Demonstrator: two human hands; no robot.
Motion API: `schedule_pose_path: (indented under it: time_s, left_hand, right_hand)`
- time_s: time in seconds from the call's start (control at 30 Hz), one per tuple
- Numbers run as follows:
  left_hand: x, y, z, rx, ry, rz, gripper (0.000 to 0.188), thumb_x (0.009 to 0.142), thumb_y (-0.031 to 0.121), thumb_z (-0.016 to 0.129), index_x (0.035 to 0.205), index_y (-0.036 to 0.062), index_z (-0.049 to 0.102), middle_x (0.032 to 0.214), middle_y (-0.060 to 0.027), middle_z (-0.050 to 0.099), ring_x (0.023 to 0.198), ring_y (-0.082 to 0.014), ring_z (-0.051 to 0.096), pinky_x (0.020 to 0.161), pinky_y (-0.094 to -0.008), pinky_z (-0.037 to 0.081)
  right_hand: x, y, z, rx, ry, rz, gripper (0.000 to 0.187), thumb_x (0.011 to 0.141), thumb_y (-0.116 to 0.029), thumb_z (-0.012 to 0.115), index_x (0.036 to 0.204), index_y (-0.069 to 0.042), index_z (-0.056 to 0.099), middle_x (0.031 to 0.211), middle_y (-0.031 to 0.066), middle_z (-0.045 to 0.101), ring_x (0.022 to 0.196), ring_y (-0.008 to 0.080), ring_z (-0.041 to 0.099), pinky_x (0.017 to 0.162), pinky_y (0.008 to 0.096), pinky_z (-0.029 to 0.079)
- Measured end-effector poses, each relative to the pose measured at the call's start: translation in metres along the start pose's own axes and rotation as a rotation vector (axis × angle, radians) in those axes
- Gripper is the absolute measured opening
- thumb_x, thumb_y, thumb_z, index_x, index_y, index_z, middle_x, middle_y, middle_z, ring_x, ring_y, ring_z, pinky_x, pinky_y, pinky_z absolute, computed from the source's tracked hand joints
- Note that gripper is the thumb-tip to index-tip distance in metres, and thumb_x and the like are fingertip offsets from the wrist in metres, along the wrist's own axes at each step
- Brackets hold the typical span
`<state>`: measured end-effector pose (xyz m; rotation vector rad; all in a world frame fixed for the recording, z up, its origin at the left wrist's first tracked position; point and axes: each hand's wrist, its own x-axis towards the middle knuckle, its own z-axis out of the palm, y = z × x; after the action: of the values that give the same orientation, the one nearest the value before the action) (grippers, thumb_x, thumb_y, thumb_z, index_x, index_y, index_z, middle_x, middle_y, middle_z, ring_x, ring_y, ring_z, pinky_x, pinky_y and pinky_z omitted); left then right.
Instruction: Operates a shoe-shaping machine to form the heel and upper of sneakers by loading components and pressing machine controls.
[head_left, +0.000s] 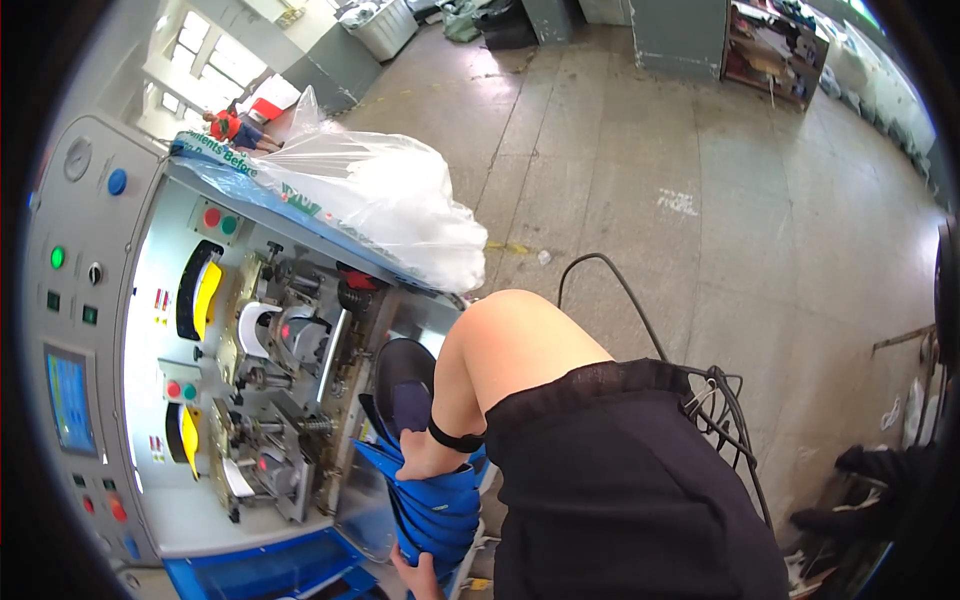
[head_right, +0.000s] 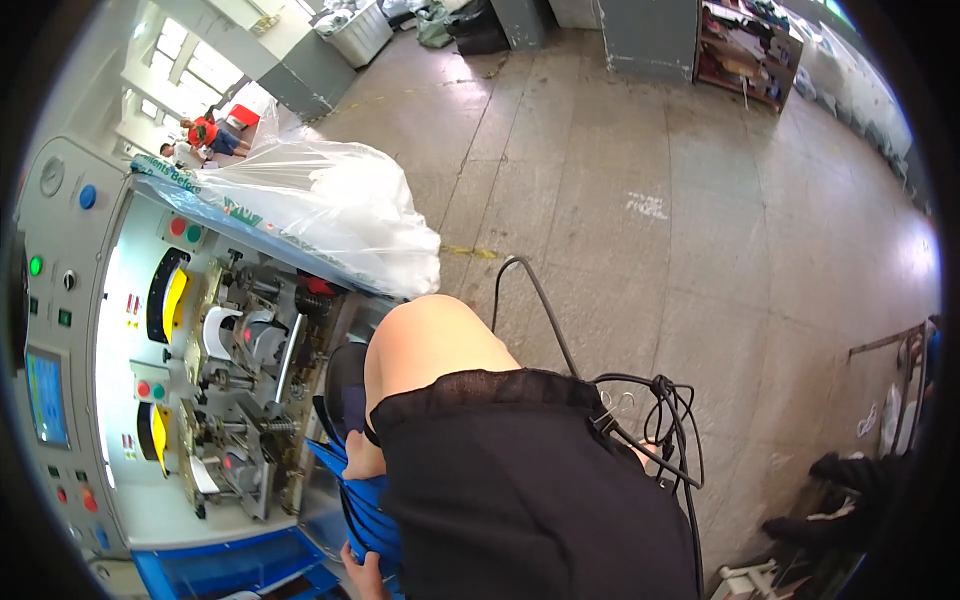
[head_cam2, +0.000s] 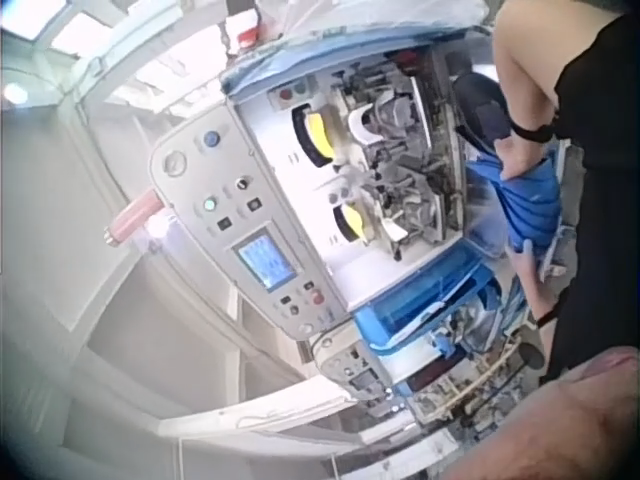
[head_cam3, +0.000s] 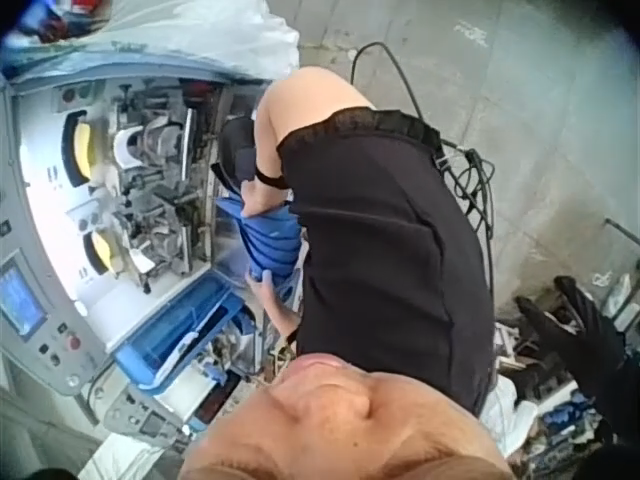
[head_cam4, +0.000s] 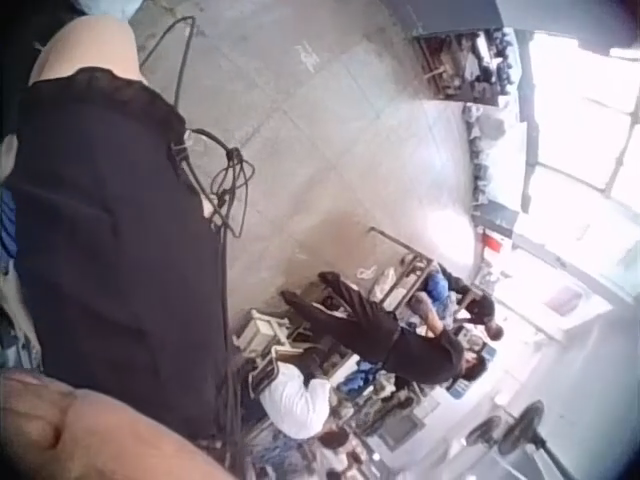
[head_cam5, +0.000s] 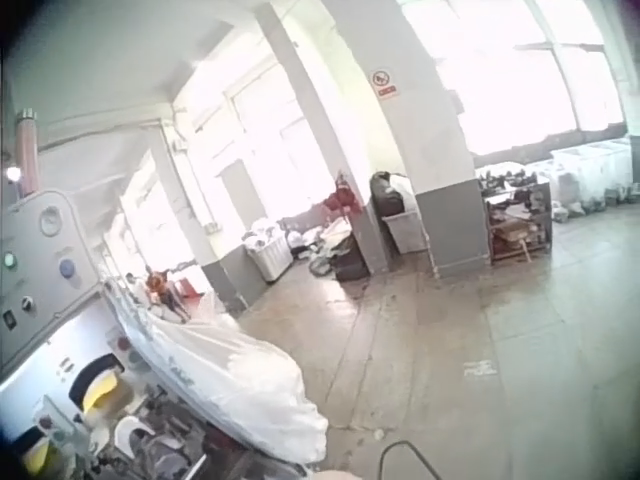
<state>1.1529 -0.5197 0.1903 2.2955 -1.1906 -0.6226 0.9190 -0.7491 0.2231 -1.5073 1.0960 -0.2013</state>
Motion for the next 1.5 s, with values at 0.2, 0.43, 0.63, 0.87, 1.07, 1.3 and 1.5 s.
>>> schedule_pose_path:
  time_s: [0.2,0.43,0.63,0.87,1.07,1.3,1.5]
  left_hand:
    - [0.091,-0.046,-0.041,-0.127,-0.093,0.078,0.06,0.085,0.016,0.065,0.139,-0.0006,0.043,0.128,-0.0179,0.055,0.114,-0.0274,0.054,0.098,-0.039,0.042]
    - [0.196,-0.05,-0.013,-0.224,-0.117,0.071,0.062,0.076,0.011,0.054,0.138,0.0018,0.05,0.127,-0.0182,0.06,0.116,-0.0273,0.057,0.102,-0.0351,0.041]
    - [0.217,-0.07,-0.014,-0.109,-0.004,0.152,0.06,0.081,0.023,0.065,0.139,0.0127,0.052,0.144,-0.025,0.037,0.131,-0.039,0.041,0.109,-0.0424,0.034]
    - [0.19,-0.024,-0.011,-0.041,0.361,0.37,0.07,0.075,0.033,0.077,0.134,0.0055,0.053,0.144,-0.0254,0.036,0.131,-0.0426,0.039,0.109,-0.0486,0.033]
    - [0.175,0.017,-0.065,-0.334,0.08,0.579,0.02,0.082,0.013,0.066,0.099,0.0013,0.067,0.103,-0.0146,0.065,0.092,-0.0249,0.062,0.082,-0.0368,0.048]
    - [0.197,0.109,-0.048,-1.277,-0.84,0.419,0.04,0.1,0.026,0.056,0.133,0.0052,0.053,0.13,-0.0115,0.06,0.121,-0.0249,0.057,0.105,-0.0376,0.041]
    - [0.211,0.126,-0.094,-1.802,-0.685,0.384,0.039,0.1,0.023,0.054,0.134,0.0066,0.05,0.126,-0.0108,0.062,0.114,-0.0311,0.061,0.099,-0.0457,0.049]
  right_hand:
    - [0.09,-0.022,0.013,0.155,0.014,0.049,0.093,0.076,-0.062,0.067,0.13,0.01,0.045,0.126,0.0276,0.058,0.118,0.041,0.056,0.101,0.0451,0.045]
    - [0.159,-0.013,0.023,0.17,-0.036,0.119,0.1,0.075,-0.067,0.065,0.131,0.013,0.046,0.13,0.0284,0.055,0.122,0.0403,0.054,0.102,0.0434,0.044]
    - [0.171,0.025,0.011,0.232,-0.065,0.002,0.079,0.087,-0.06,0.054,0.124,0.009,0.055,0.123,0.0251,0.061,0.115,0.0363,0.058,0.099,0.0393,0.044]
    - [0.159,0.031,-0.001,-0.013,0.426,-0.243,0.035,0.094,-0.03,0.056,0.102,0.003,0.049,0.098,0.0291,0.059,0.096,0.0412,0.06,0.083,0.0459,0.045]
    - [0.065,-0.06,-0.031,0.811,0.756,-0.414,0.043,0.1,-0.025,0.052,0.13,0.006,0.048,0.117,0.0143,0.063,0.106,0.0214,0.059,0.094,0.0315,0.044]
    - [0.037,-0.131,0.008,1.38,0.029,-0.553,0.035,0.103,-0.034,0.039,0.119,-0.007,0.057,0.114,0.005,0.064,0.102,0.0185,0.059,0.092,0.0354,0.045]
    - [0.04,-0.132,0.023,0.329,0.568,-0.811,0.029,0.099,-0.011,0.048,0.127,-0.003,0.045,0.119,0.008,0.053,0.098,0.0145,0.056,0.089,0.0295,0.044]
